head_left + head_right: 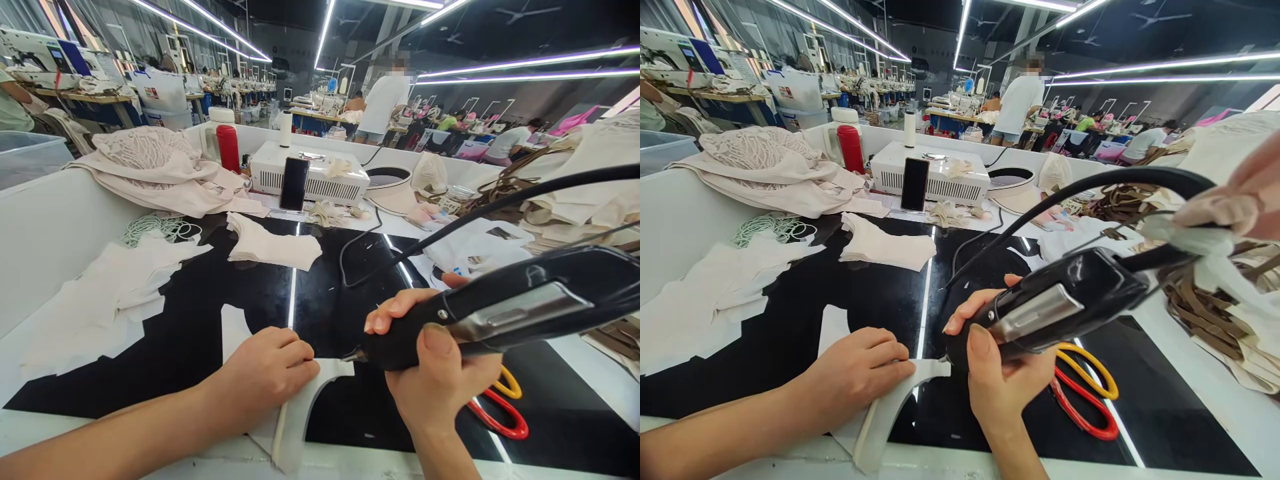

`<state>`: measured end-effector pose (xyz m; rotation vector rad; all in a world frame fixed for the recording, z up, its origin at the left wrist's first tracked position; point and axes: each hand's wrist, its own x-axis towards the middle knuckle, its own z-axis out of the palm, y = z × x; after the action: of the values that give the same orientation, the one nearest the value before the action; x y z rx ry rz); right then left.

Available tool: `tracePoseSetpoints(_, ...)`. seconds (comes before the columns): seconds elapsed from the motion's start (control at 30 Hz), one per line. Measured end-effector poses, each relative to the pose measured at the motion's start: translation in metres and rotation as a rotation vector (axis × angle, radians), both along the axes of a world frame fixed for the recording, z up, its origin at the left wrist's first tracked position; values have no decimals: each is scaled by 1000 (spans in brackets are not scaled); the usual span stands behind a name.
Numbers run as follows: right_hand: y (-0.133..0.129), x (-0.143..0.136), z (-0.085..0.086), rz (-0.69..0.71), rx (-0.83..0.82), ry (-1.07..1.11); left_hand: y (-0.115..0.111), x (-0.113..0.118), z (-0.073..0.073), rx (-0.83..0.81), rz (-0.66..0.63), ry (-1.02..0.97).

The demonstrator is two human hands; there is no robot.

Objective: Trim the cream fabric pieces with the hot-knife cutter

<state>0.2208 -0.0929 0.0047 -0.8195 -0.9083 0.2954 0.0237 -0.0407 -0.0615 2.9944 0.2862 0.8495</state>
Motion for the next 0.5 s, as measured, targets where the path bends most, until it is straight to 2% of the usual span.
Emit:
tracePoseSetpoints(0.33,-9,-6,12,48,26,77,2,-1,-2,-15,-14,7)
tracePoseSetpoints(0.5,-13,-12,6,107,14,62,2,-1,-3,-8,-9,-11)
